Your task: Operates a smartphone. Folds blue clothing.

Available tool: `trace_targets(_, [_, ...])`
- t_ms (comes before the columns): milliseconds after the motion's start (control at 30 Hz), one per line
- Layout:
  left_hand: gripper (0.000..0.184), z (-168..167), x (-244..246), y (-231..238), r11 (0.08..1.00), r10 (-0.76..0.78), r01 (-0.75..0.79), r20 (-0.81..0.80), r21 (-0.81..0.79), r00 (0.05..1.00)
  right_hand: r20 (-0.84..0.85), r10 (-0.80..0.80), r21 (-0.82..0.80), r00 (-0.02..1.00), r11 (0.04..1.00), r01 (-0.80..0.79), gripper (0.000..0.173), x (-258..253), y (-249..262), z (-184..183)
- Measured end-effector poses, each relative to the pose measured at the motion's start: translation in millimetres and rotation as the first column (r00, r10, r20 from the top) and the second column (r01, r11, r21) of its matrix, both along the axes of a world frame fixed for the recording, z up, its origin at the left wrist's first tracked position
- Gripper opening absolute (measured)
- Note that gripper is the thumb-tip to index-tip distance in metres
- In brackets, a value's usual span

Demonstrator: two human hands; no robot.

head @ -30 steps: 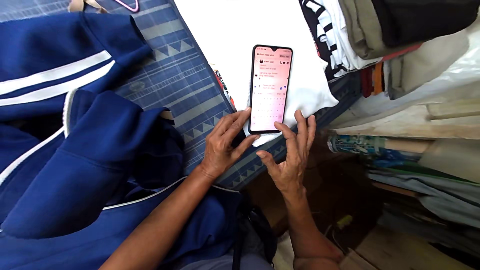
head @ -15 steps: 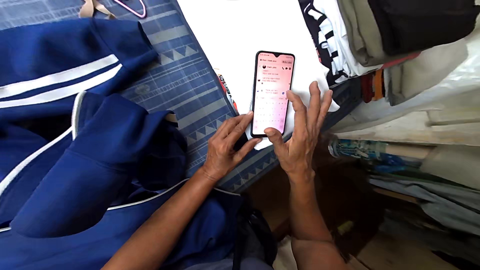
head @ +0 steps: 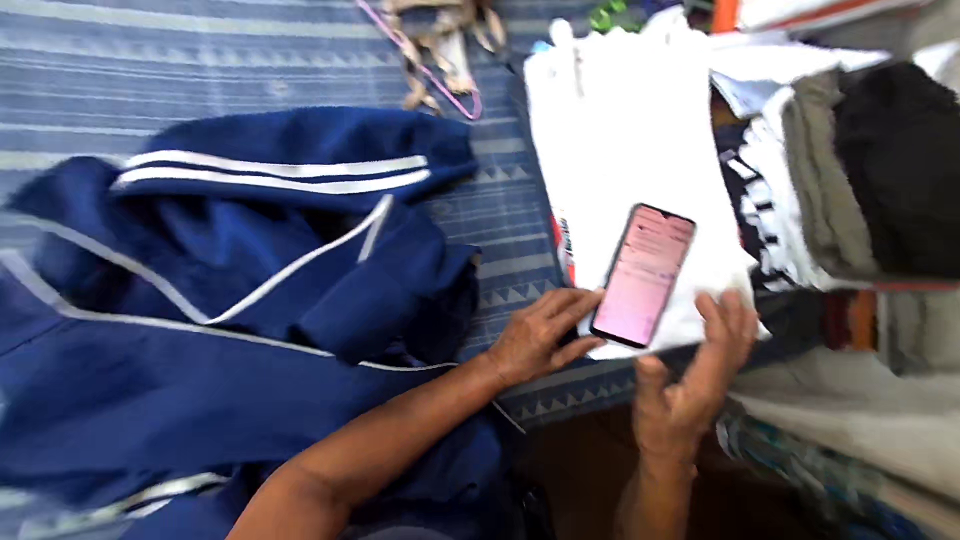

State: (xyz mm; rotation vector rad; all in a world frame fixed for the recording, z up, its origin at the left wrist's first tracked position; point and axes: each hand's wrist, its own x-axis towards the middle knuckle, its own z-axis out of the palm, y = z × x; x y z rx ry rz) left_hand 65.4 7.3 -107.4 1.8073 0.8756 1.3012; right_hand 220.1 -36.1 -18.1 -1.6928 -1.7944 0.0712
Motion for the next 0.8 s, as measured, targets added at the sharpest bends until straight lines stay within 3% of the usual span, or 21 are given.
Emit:
trace_targets(67, [0.047, 16.5, -0.9, -4.1, 0.997, -0.009, 0.005, -0.060, -0.073, 0.998, -0.009, 0.060, 0.049, 0.998, 0.997, -0.059, 0.088, -13.1, -7.5, 7.7])
trace_targets(133, [0.055, 52.5, -10.9, -11.9, 0.975, -0.091, 0.041, -0.224, -0.219, 0.970, -0.041, 0.124, 0.102, 0.991, 0.988, -0.119, 0.079, -31.0, -13.3, 12.4])
trace_targets(233, [0.053, 109.3, -40.3, -30.9, 0.918, -0.305, 0.120, -0.478, -0.378, 0.824, -0.122, 0.254, 0.132, 0.960, 0.962, -0.238, 0.070, -61.6, -15.9, 13.7])
trace_targets(300, [0.038, 132.7, -72.9, -45.2, 0.947, -0.289, 0.125, -0.614, -0.297, 0.734, -0.175, 0.359, 0.100, 0.917, 0.933, -0.346, 0.077, -82.5, -14.7, 14.2])
trace_targets(400, [0.043, 149.1, -149.2, -62.4, 0.991, -0.058, -0.043, -0.692, -0.127, 0.719, -0.197, 0.431, -0.005, 0.880, 0.898, -0.441, 0.083, -114.3, -16.6, 14.6])
trace_targets(500, [0.048, 151.5, -254.7, -82.8, 0.918, 0.328, -0.388, -0.707, 0.083, 0.626, -0.191, 0.374, -0.178, 0.908, 0.896, -0.406, 0.077, -128.6, -13.3, 3.5])
trace_targets(567, [0.064, 141.8, -322.3, -114.1, 0.752, 0.472, -0.655, -0.752, 0.071, 0.460, -0.196, 0.328, -0.332, 0.924, 0.865, -0.377, 0.089, -135.6, -19.2, -10.3])
trace_targets(633, [0.090, 110.4, -374.5, -146.0, 0.532, 0.509, -0.847, -0.799, 0.000, 0.320, -0.138, 0.316, -0.442, 0.939, 0.829, -0.343, 0.108, -148.6, -34.2, -22.4])
trace_targets(700, [0.109, 72.6, -402.0, -169.0, 0.393, 0.501, -0.915, -0.814, -0.091, 0.296, -0.029, 0.325, -0.470, 0.945, 0.830, -0.300, 0.116, -166.0, -55.2, -33.8])
trace_targets(767, [0.106, 55.6, -393.4, -181.0, 0.395, 0.524, -0.911, -0.785, -0.119, 0.330, -0.001, 0.306, -0.431, 0.952, 0.859, -0.277, 0.103, -179.4, -70.9, -38.6])
trace_targets(800, [0.096, 53.8, -382.1, -183.2, 0.417, 0.547, -0.898, -0.752, -0.137, 0.369, -0.029, 0.291, -0.455, 0.956, 0.848, -0.272, 0.093, -183.5, -77.1, -35.6])
